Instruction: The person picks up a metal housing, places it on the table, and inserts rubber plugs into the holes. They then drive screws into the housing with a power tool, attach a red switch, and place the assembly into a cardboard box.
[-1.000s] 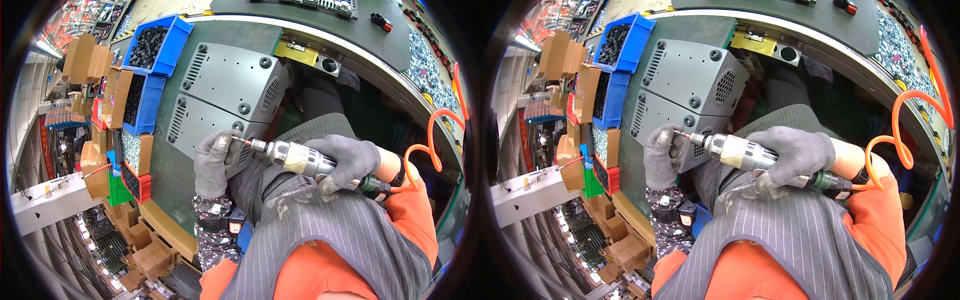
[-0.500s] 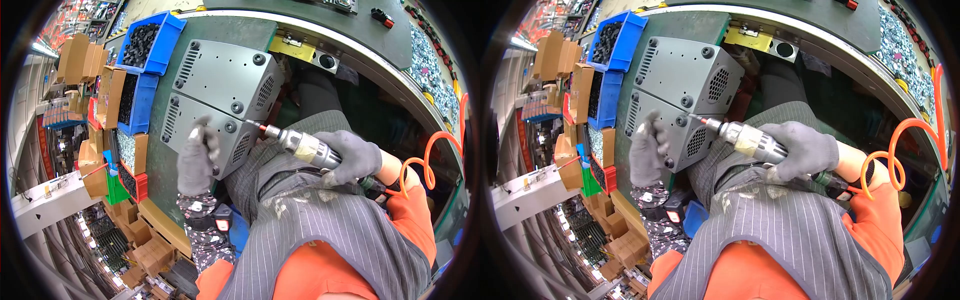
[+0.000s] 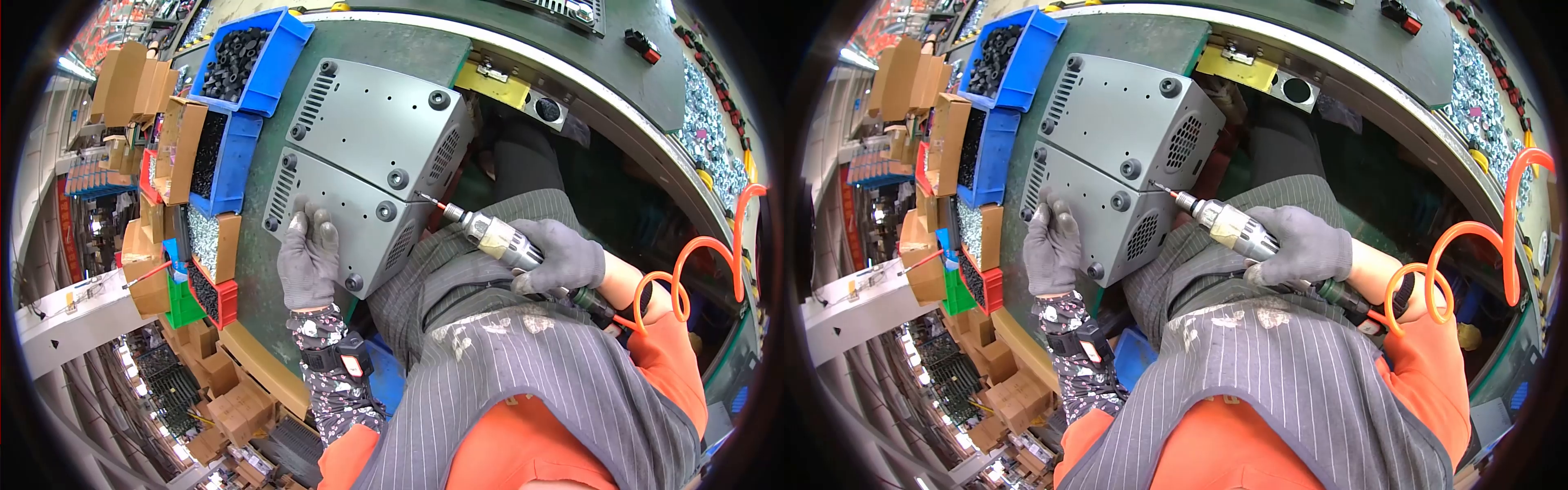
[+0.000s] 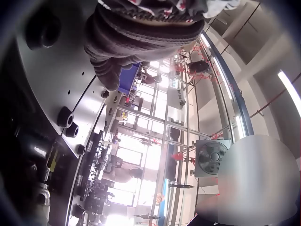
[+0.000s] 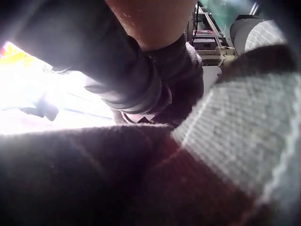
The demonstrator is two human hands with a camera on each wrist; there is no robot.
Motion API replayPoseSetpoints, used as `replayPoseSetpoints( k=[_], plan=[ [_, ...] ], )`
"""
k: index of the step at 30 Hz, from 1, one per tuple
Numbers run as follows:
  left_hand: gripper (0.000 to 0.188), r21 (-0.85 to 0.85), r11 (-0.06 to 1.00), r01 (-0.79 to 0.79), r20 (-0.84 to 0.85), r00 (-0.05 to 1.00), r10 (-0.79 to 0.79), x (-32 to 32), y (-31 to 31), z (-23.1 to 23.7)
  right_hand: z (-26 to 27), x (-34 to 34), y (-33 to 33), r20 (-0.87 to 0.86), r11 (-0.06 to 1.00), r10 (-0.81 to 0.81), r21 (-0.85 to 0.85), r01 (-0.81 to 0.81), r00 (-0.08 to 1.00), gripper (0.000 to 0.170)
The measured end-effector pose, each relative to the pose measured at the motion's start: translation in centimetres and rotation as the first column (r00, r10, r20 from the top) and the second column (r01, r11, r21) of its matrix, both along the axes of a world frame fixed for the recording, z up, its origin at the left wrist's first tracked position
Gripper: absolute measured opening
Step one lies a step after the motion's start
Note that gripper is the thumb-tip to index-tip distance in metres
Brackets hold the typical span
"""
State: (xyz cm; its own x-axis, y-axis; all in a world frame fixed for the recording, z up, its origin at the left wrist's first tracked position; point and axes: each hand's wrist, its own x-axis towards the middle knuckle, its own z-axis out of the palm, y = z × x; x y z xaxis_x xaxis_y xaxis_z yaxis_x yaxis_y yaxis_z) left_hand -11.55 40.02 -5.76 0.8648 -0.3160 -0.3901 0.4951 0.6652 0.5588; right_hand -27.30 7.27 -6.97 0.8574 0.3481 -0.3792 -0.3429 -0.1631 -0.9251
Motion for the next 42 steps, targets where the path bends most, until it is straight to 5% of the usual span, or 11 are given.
replayPoseSetpoints(
  k=[17,20,22,26,31,42],
  plan=[
    [0.03,0.223,0.975,-0.008,0.096,0.995,-0.014,-0.5,-1.1,0.0,0.0,1.3,-0.4,0.161,0.981,0.093,-0.186,-0.062,0.983,0.058],
    [0.031,0.097,0.988,0.116,0.152,0.98,-0.13,-0.2,0.2,-0.8,0.5,1.3,-0.8,0.104,0.994,0.069,-0.091,-0.059,0.992,0.063],
    [0.032,-0.007,0.993,0.117,0.139,0.984,-0.115,0.1,0.3,-0.9,1.6,1.1,-1.3,0.071,0.974,0.125,-0.2,-0.108,0.99,0.063],
    [0.032,0.209,0.976,-0.062,0.027,0.998,0.058,-0.8,-1.5,0.7,2.4,0.6,-1.6,0.097,0.978,0.139,-0.173,-0.121,0.986,0.061],
    [0.032,0.007,0.988,0.154,0.109,0.982,-0.154,-2.0,-0.6,0.4,4.7,3.0,2.2,0.077,0.98,0.198,-0.029,-0.196,0.977,0.066],
    [0.033,0.06,0.995,-0.084,0.037,0.996,0.082,-4.8,2.1,1.2,5.7,7.1,9.3,0.046,0.926,0.369,0.064,-0.372,0.928,0.065]
  ],
)
